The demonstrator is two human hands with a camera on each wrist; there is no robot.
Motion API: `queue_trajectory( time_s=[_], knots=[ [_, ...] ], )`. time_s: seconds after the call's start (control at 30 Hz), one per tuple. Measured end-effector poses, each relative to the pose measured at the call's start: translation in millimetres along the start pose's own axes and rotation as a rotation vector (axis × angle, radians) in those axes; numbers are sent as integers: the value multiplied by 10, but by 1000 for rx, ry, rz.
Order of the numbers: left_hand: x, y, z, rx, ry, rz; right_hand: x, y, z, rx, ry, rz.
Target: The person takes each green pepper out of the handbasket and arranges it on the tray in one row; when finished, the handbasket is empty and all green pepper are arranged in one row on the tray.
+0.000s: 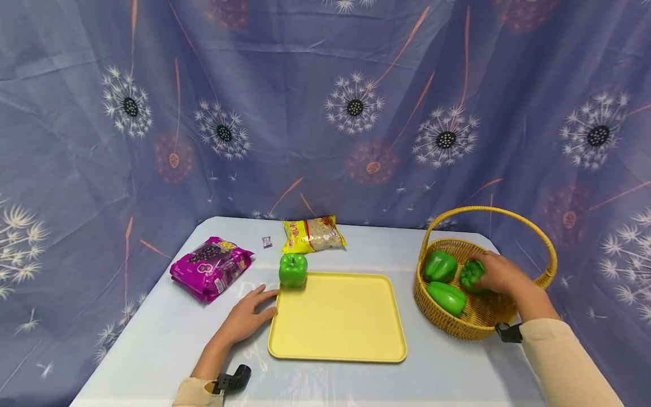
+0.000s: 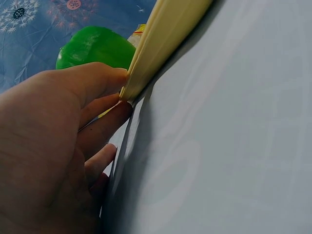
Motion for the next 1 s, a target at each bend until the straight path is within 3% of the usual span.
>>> queue_trajectory(
  time_s=[0.4,0.63,0.77,1.0],
  knots=[
    [3,-12,30,12,11,8,-39,-164,-27,30,10,64],
    [-36,4,-9,-7,-13,15,-239,-323,-99,87,-19,80],
    [-37,-9,8,15,-1,12,-354,-431,-140,121,-23,126],
    [-48,16,33,-6,-11,4,-648,-621,-150,148,-60,222]
  ],
)
Point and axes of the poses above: each hand's wrist, its own z-axis towards the middle knuckle, its own y-axis out of the palm, x = y × z, the point moved 9 cm from there along z, towards the middle knuckle, and after that the axes turned 4 degrees about -x, right-handed, at the moved point
